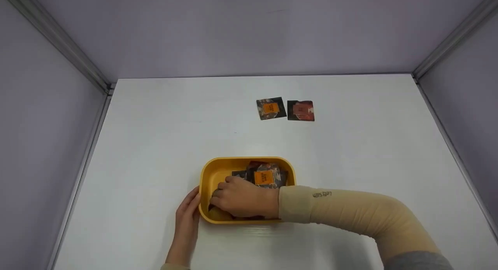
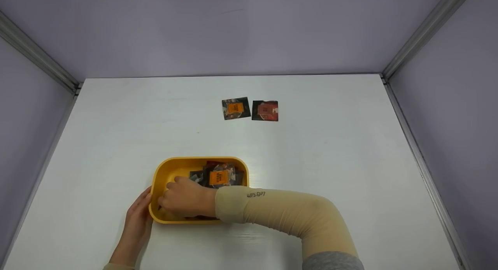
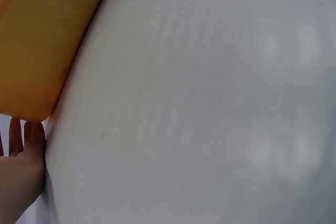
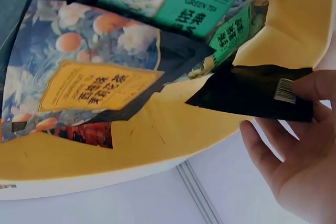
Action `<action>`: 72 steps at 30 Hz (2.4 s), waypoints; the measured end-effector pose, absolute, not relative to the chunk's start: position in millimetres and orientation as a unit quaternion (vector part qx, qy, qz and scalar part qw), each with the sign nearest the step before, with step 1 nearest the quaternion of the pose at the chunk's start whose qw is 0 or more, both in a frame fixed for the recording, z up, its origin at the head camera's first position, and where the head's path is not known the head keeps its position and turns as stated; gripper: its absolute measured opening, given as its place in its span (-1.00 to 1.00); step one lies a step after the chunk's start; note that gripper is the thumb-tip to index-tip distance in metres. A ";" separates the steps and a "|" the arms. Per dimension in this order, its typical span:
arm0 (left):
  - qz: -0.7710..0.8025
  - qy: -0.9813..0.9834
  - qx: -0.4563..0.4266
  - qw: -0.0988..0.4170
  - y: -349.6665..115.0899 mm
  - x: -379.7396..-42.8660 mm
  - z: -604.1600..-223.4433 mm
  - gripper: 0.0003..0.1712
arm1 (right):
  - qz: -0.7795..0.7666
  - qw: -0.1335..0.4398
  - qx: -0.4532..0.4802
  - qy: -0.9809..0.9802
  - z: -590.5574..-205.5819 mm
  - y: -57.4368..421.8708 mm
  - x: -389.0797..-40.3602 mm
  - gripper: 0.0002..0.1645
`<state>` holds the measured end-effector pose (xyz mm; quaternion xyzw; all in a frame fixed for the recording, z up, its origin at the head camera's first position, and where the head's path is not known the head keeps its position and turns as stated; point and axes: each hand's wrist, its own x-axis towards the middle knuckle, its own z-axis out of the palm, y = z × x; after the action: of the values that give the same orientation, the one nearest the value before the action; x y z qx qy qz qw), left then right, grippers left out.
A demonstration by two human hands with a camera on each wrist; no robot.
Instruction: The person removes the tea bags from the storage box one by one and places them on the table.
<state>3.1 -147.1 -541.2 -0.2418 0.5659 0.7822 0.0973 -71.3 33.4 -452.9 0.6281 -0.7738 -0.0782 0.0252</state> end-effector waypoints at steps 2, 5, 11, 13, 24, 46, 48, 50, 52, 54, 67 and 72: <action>0.779 0.567 -0.246 0.103 -146.7 3.0 -540.8 -0.35 | -0.071 0.032 0.630 -0.772 -448.2 35.8 -71.0 -0.72; 0.776 0.568 -0.253 0.109 -146.7 2.3 -540.1 -0.35 | -0.046 0.045 0.634 -0.770 -440.0 41.1 -69.6 -0.73; 0.771 0.572 -0.253 0.119 -148.2 1.5 -540.7 -0.33 | 0.000 0.075 0.638 -0.767 -425.6 58.3 -65.9 -0.77; 0.773 0.570 -0.252 0.119 -148.6 1.5 -540.8 -0.32 | 0.013 0.084 0.634 -0.769 -421.9 65.2 -66.5 -0.78; 0.780 0.562 -0.250 0.113 -146.3 1.6 -541.3 -0.30 | 0.052 0.157 0.582 -0.796 -401.2 107.4 -92.3 -0.74; 0.777 0.562 -0.261 0.110 -143.7 0.9 -540.6 -0.33 | 0.028 0.188 0.448 -0.874 -427.3 210.2 -173.4 -0.90; 0.778 0.561 -0.262 0.108 -143.4 0.7 -540.5 -0.34 | 0.009 0.191 0.445 -0.875 -432.7 220.2 -181.5 -0.92; 0.778 0.561 -0.264 0.105 -143.1 0.6 -540.3 -0.34 | -0.006 0.193 0.438 -0.878 -438.1 230.6 -189.7 -0.93; 0.778 0.561 -0.264 0.101 -142.8 0.8 -540.7 -0.35 | -0.015 0.194 0.427 -0.883 -444.1 241.6 -198.5 -0.90; 0.780 0.561 -0.261 0.098 -142.1 1.1 -540.9 -0.35 | -0.020 0.194 0.414 -0.889 -450.3 253.4 -206.7 -0.89; 0.784 0.558 -0.254 0.100 -139.3 -1.3 -541.5 -0.35 | 0.008 0.239 0.285 -0.928 -472.9 293.1 -239.9 -0.81; 0.780 0.560 -0.257 0.106 -139.7 -0.2 -540.8 -0.35 | 0.017 0.217 0.238 -0.947 -483.8 290.8 -244.5 -0.82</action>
<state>-0.2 -139.7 -540.8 -0.2568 0.5602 0.7805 0.1056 -244.5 290.8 -483.8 0.2381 -0.9465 0.0169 0.2171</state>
